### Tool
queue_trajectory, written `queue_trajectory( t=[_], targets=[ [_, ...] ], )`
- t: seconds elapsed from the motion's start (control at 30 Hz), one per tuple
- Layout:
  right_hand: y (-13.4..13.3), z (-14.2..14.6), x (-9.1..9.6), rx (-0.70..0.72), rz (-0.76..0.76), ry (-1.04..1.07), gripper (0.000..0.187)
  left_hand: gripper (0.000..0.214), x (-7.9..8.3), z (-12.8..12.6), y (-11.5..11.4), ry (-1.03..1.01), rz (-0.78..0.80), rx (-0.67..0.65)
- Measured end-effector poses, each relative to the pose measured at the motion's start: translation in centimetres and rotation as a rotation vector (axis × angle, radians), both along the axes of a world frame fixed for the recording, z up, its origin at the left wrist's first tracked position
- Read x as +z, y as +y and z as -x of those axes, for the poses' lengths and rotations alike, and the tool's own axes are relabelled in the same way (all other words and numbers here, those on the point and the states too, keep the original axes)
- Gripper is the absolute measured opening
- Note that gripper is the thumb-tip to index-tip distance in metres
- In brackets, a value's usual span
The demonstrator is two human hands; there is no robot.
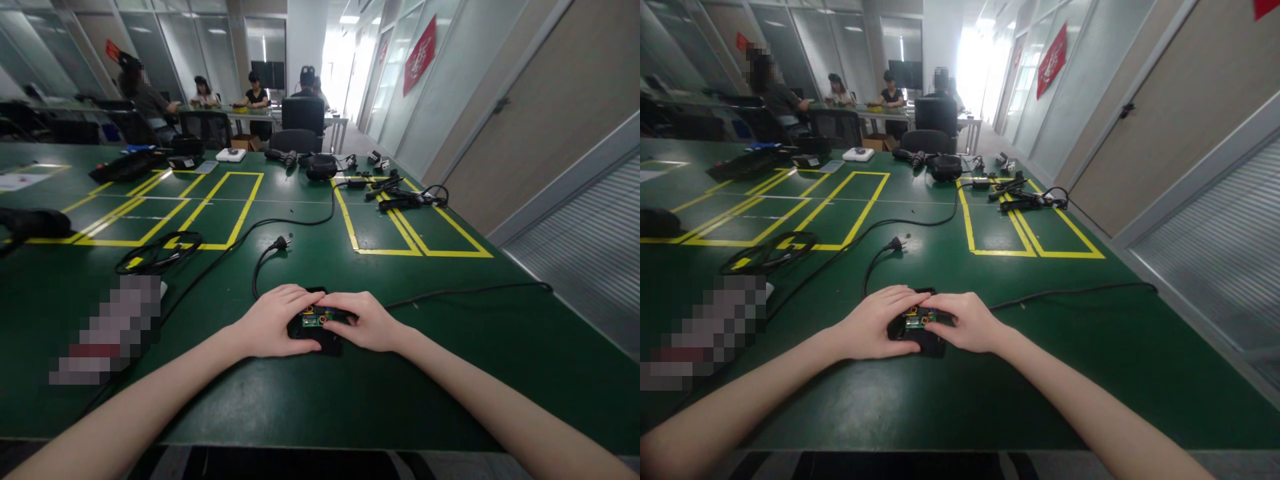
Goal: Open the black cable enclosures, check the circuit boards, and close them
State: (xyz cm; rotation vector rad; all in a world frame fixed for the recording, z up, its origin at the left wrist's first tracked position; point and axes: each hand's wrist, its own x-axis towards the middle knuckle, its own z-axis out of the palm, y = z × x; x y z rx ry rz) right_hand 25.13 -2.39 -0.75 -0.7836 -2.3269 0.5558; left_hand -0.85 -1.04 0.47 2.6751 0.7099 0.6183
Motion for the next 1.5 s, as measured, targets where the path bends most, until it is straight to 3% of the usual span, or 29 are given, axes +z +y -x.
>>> queue_trajectory(
  t=[0.13, 0.27, 0.47, 0.73, 0.9, 1.03, 1.27, 1.5],
  targets=[
    [0.3, 0.3, 0.1, -0.035, -0.076, -0.013, 0.027, 0.082, -0.2, 0.0, 0.1, -0.001, -0.008, 0.023],
    [0.6, 0.5, 0.3, -0.049, -0.098, -0.043, 0.020, 0.066, -0.2, -0.2, -0.1, -0.009, 0.007, 0.057],
    [0.6, 0.3, 0.4, -0.029, -0.086, -0.033, 0.049, 0.065, -0.5, -0.4, -0.2, -0.037, 0.016, 0.079],
    [0.1, 0.9, 0.4, -0.174, -0.048, -0.024, 0.025, 0.053, -0.5, -0.5, -0.1, -0.065, 0.001, 0.084],
    [0.4, 0.9, -0.2, -0.258, -0.083, -0.027, 0.022, 0.041, -0.5, -0.3, 0.4, -0.116, -0.031, 0.112],
    [0.5, 1.0, -0.4, -0.274, -0.117, -0.042, 0.020, 0.043, -0.7, -0.1, 0.8, -0.123, -0.061, 0.131],
    [0.6, 1.5, -0.7, -0.314, -0.193, -0.076, 0.018, 0.026, -0.8, 0.5, 1.3, -0.078, -0.050, 0.259],
    [0.8, -0.1, 0.7, -0.302, -0.113, -0.044, 0.012, 0.020, -0.3, 0.7, 1.4, -0.072, 0.005, 0.271]
  ],
)
